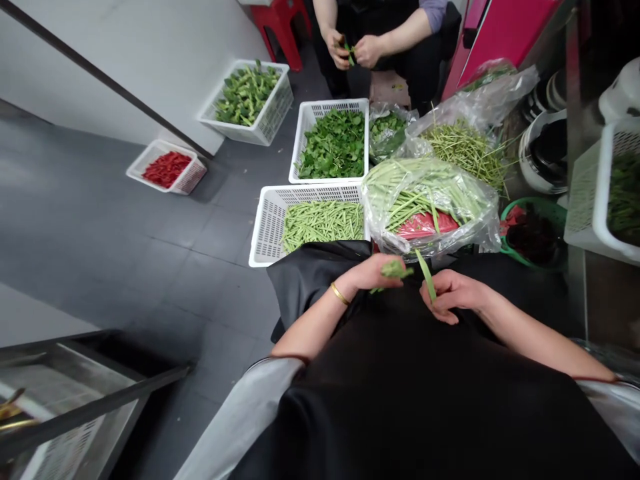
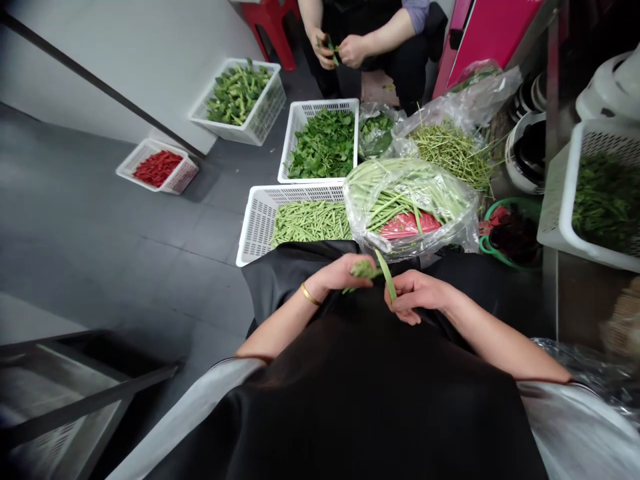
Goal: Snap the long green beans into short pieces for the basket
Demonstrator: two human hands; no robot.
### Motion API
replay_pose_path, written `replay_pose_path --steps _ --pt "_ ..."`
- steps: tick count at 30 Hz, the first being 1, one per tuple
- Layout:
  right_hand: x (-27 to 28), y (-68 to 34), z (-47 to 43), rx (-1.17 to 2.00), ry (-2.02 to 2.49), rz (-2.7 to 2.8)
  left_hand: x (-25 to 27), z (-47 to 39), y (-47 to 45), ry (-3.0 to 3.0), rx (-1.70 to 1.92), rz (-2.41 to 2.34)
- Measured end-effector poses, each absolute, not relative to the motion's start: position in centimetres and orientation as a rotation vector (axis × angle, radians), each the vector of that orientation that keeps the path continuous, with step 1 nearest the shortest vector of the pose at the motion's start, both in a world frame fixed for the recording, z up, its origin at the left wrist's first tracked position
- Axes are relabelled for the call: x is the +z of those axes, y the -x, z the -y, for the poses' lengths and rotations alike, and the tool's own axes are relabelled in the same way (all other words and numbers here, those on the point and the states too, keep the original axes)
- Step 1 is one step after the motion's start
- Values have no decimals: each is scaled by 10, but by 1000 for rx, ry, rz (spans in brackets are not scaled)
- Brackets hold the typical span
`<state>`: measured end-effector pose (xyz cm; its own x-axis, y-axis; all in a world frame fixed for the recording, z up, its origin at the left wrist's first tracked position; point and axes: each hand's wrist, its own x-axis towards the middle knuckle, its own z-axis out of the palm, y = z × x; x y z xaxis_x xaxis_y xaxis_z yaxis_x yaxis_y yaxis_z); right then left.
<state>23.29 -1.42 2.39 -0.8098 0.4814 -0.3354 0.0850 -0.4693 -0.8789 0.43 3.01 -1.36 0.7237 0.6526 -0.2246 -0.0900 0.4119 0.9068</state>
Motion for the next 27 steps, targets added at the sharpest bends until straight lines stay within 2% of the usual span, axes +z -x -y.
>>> replay_pose_path --steps 3,8,14,15,18,20,24,27 --pt "8 -218 18 2143 1113 1366 -16 -34 -15 -861 860 -757" --pt "-20 -189 6 1744 1373 1582 -16 -33 -32 -890 846 -791" --pt "1 -203 -3 1757 1361 2167 -17 -27 -33 -1022 810 -850" --pt "8 -208 -4 1627 1374 2309 -17 -27 -32 -1028 804 -865" --pt "31 -224 -7 896 1515 2463 -14 -27 -25 -1010 697 -766" --pt "42 -231 -8 675 1425 2491 -10 -27 -19 -1027 577 -640" --pt "40 -226 -2 1073 969 2459 -2 -23 -14 -1058 475 -517" --pt "21 -204 5 1379 1060 1787 -2 -17 -22 -1050 670 -613"
